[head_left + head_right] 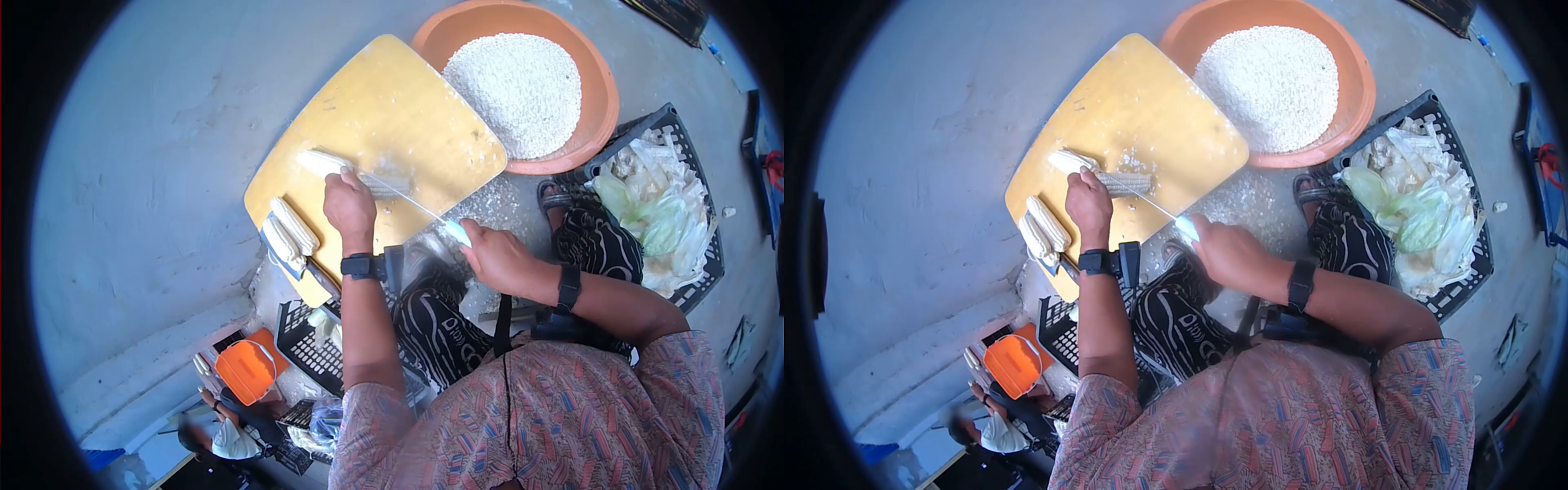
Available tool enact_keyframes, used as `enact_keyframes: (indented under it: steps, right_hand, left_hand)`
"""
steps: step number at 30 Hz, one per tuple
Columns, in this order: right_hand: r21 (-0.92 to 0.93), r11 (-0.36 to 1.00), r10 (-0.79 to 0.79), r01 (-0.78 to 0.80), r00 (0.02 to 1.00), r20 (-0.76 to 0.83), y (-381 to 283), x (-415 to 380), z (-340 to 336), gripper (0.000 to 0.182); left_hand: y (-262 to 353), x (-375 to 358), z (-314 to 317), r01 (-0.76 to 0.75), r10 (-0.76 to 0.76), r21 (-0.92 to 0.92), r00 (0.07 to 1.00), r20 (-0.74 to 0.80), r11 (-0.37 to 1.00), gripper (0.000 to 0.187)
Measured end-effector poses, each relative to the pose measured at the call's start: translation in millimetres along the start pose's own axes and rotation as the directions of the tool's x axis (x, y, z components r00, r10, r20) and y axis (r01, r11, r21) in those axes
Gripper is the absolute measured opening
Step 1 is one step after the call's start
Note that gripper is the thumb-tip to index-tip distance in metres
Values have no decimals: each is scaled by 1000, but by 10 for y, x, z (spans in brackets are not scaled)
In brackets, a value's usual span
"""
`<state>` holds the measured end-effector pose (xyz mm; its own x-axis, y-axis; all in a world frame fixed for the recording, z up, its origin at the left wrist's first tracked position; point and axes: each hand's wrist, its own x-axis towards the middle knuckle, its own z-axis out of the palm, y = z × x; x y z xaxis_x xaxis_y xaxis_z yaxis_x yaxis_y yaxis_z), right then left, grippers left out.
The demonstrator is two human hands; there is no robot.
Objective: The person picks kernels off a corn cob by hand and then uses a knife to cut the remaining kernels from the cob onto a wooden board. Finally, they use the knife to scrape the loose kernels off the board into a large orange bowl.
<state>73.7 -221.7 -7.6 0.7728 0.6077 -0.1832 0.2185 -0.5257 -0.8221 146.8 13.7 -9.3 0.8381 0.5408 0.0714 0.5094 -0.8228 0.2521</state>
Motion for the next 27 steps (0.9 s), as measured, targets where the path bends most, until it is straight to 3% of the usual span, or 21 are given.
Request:
enact_keyframes:
  steps: [10,12,21,27]
  right_hand:
    - [-16,993,117,-117,993,5,-67,62,124,25]
    - [-13,992,128,-128,992,-10,-57,155,141,26]
    - [57,991,128,-122,986,-103,-44,323,244,27]
    - [43,973,228,-229,973,18,-72,-107,302,29]
  left_hand:
    - [203,-123,9,-127,127,-4,992,-28,992,26]
    - [231,-158,47,-209,209,6,974,-88,978,26]
    - [297,-247,77,-235,237,28,967,-96,972,26]
    - [251,-309,53,-242,243,27,964,-104,970,27]
